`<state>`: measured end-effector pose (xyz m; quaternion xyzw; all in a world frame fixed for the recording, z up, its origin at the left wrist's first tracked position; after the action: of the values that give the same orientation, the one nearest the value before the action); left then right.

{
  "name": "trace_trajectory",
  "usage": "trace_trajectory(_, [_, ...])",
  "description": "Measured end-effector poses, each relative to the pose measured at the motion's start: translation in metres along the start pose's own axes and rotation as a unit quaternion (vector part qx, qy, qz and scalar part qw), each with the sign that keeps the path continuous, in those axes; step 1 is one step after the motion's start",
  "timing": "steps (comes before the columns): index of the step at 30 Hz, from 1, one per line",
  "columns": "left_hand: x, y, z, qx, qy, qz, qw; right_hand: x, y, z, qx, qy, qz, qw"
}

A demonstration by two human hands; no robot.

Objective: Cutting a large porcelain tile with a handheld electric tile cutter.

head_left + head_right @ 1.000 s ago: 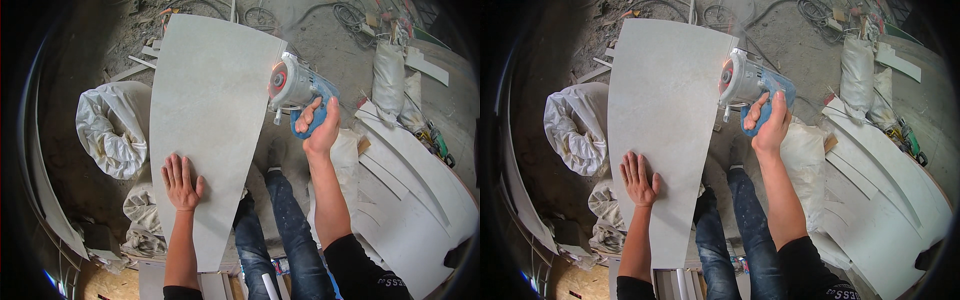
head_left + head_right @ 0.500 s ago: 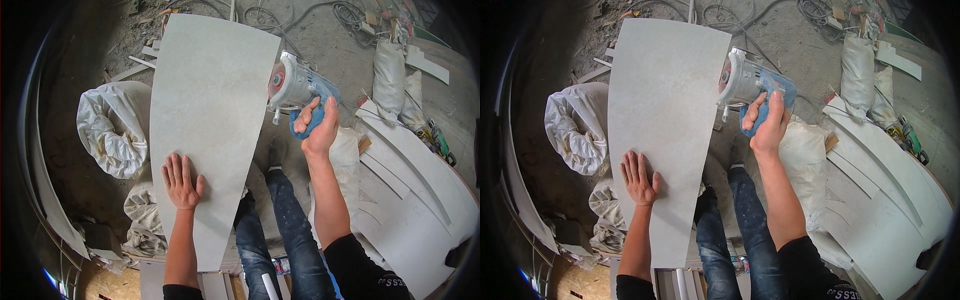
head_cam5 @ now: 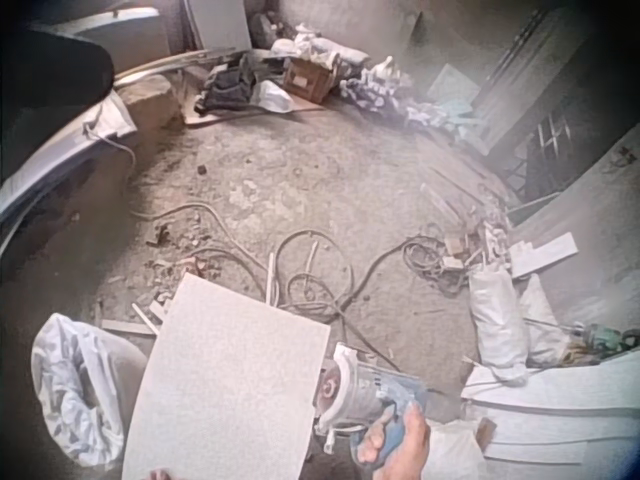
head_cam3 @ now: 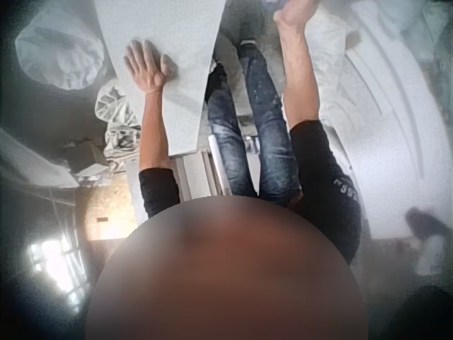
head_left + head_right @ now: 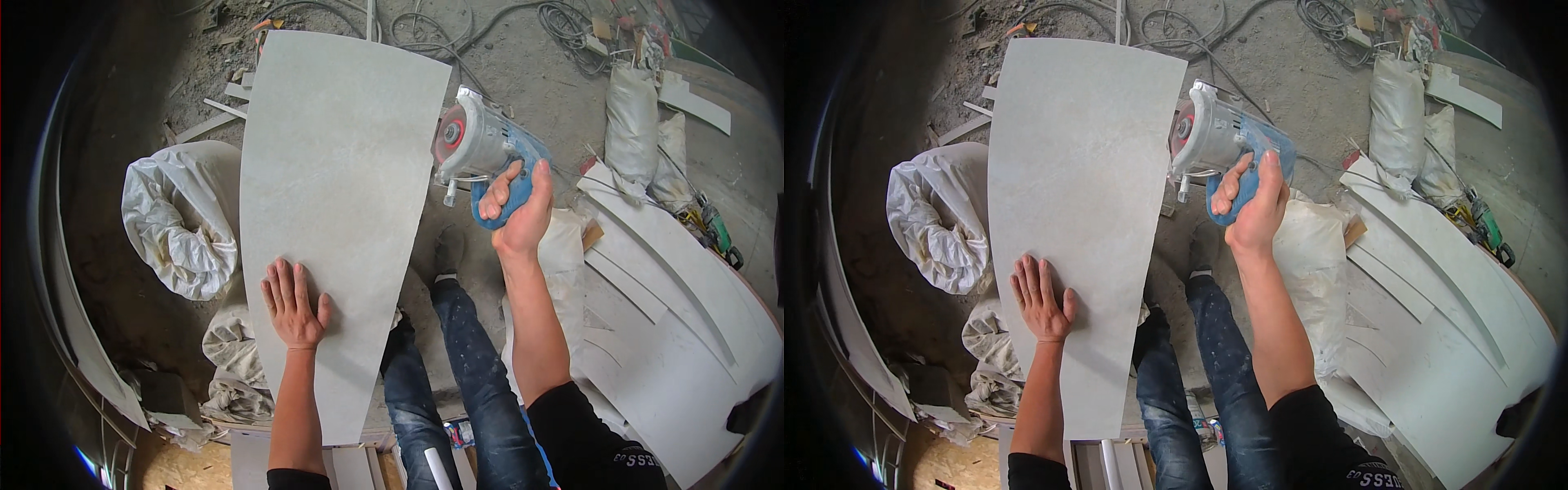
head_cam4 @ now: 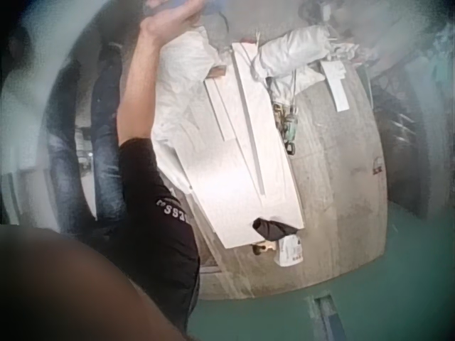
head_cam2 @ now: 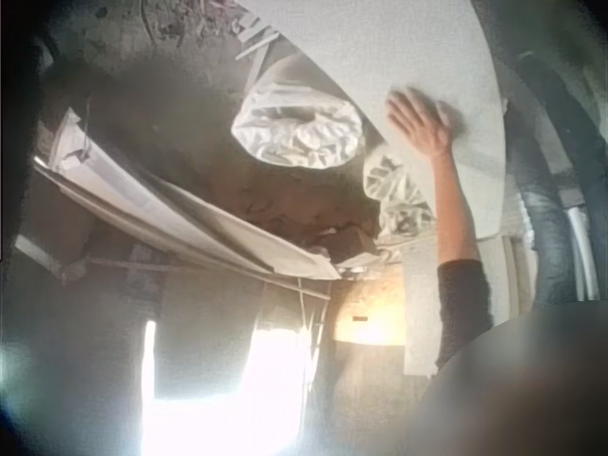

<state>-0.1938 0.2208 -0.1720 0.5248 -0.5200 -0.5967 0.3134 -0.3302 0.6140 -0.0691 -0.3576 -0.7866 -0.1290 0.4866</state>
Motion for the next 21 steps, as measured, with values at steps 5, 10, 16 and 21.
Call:
trace_trajectory(5, [-0.0011,0.0003,-0.0002,0.000,0.001,0.004,1.000,-0.0014,-0.0050,-0.0011,-0.001,-0.001,-0.003,1.000])
trace_trajectory(10, [-0.0023,-0.0009,0.0012,-0.005,0.000,-0.002,1.000,0.0001,-0.0054,0.0024,0.004,-0.005,0.007,1.000])
trace_trajectory(16, [-0.0016,-0.0001,0.0005,-0.003,0.000,-0.002,1.000,0.0014,-0.0054,0.0030,0.015,-0.004,-0.003,1.000])
trace_trajectory(21, [-0.0028,-0.0021,0.0008,-0.006,0.000,0.000,1.000,0.0021,-0.0054,0.0022,0.019,-0.001,-0.002,1.000])
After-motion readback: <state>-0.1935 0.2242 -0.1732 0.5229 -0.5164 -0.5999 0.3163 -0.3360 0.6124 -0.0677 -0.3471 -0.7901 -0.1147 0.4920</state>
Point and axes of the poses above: each hand's wrist, its own z-axis towards the middle knuckle, its own y-axis out of the back of the hand, x = y × z, the point moved 1 cm from there along z, towards the middle knuckle
